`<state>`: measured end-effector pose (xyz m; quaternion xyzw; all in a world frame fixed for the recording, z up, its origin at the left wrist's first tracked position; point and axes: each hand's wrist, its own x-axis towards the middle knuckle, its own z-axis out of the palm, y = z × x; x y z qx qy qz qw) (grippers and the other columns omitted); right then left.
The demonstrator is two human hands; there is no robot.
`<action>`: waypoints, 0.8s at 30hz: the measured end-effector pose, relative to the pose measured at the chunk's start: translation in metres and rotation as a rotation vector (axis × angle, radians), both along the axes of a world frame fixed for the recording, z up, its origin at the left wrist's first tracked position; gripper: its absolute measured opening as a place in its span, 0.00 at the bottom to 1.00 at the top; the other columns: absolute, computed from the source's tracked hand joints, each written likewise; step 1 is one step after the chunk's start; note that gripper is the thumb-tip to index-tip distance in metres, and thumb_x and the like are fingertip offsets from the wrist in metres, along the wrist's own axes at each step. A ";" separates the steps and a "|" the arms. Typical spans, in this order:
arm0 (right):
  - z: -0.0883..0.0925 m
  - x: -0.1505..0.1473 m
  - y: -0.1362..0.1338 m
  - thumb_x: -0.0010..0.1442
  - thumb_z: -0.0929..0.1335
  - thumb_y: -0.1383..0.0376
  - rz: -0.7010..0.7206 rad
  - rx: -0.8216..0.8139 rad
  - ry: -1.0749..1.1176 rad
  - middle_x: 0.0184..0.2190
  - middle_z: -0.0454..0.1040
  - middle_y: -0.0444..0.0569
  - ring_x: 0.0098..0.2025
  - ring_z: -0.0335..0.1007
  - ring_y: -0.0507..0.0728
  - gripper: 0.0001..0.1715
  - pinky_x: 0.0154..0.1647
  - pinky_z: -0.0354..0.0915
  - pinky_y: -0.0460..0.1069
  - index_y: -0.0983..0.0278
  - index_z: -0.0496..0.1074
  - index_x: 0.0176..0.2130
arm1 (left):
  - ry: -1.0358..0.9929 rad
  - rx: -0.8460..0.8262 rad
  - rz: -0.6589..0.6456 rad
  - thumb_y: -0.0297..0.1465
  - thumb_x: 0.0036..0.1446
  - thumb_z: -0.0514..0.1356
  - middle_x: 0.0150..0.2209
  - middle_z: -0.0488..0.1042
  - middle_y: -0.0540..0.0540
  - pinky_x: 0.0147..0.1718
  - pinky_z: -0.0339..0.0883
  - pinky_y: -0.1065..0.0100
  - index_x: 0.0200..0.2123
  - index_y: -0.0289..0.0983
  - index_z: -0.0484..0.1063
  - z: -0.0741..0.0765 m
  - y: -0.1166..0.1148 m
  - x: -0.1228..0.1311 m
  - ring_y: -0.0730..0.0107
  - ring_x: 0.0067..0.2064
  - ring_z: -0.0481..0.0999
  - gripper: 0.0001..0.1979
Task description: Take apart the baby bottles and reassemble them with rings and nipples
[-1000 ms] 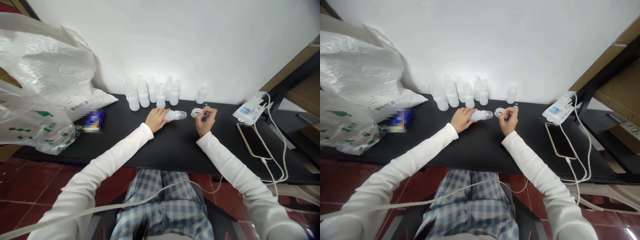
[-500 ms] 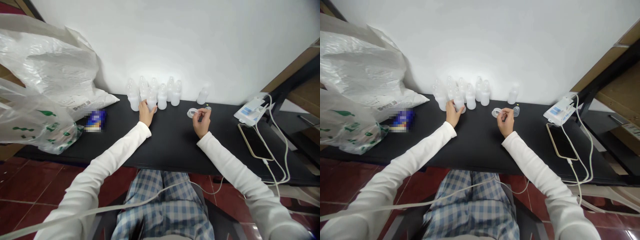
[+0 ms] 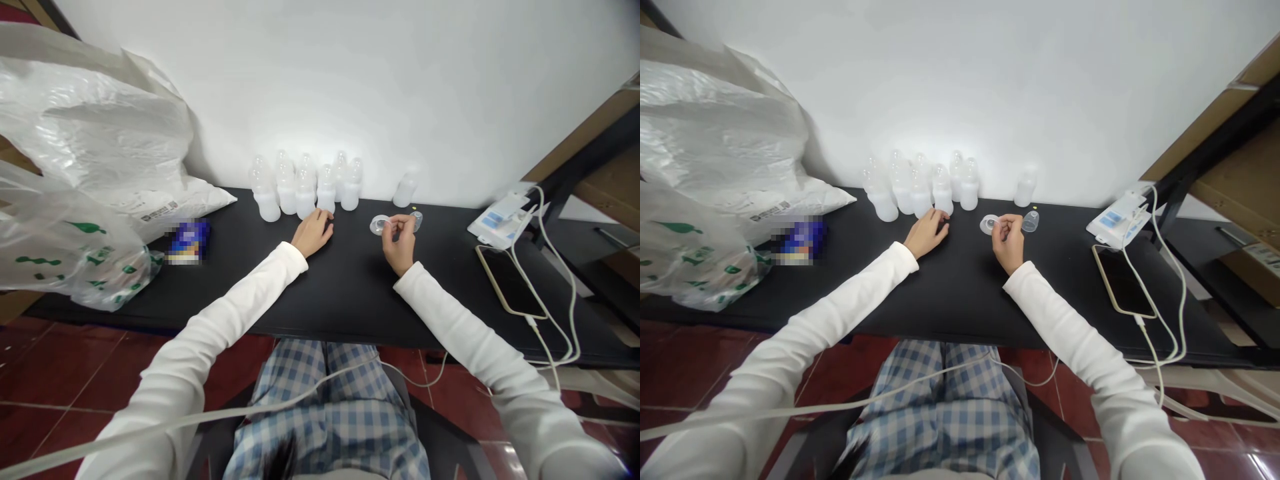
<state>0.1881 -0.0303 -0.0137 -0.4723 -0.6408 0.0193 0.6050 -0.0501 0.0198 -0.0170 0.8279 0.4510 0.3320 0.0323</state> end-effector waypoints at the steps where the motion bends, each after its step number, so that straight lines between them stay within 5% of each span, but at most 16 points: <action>1: 0.000 0.000 0.000 0.66 0.65 0.55 0.015 -0.013 0.001 0.29 0.65 0.42 0.27 0.62 0.51 0.12 0.29 0.64 0.48 0.59 0.60 0.42 | 0.039 -0.001 -0.010 0.29 0.64 0.54 0.44 0.70 0.41 0.49 0.71 0.58 0.47 0.37 0.66 0.000 0.001 0.003 0.59 0.47 0.75 0.08; 8: 0.001 -0.005 -0.003 0.65 0.66 0.52 0.126 -0.136 -0.024 0.27 0.65 0.40 0.26 0.61 0.50 0.15 0.27 0.63 0.48 0.59 0.60 0.41 | 0.035 -0.033 0.064 0.27 0.62 0.56 0.47 0.71 0.36 0.52 0.69 0.53 0.48 0.34 0.68 -0.004 0.017 0.018 0.53 0.50 0.74 0.12; 15: 0.005 -0.011 -0.005 0.66 0.66 0.50 0.136 -0.193 0.015 0.25 0.65 0.39 0.25 0.62 0.50 0.17 0.27 0.61 0.48 0.59 0.59 0.40 | -0.255 -0.143 -0.234 0.32 0.65 0.54 0.36 0.72 0.47 0.40 0.70 0.67 0.43 0.38 0.67 0.007 -0.023 0.037 0.70 0.36 0.74 0.06; 24: 0.007 -0.026 -0.006 0.65 0.66 0.47 0.307 -0.279 0.023 0.25 0.66 0.38 0.25 0.64 0.50 0.20 0.28 0.62 0.48 0.58 0.58 0.40 | -0.488 -0.389 -0.235 0.41 0.66 0.55 0.26 0.70 0.53 0.33 0.64 0.70 0.31 0.39 0.62 0.011 -0.039 0.047 0.75 0.28 0.68 0.14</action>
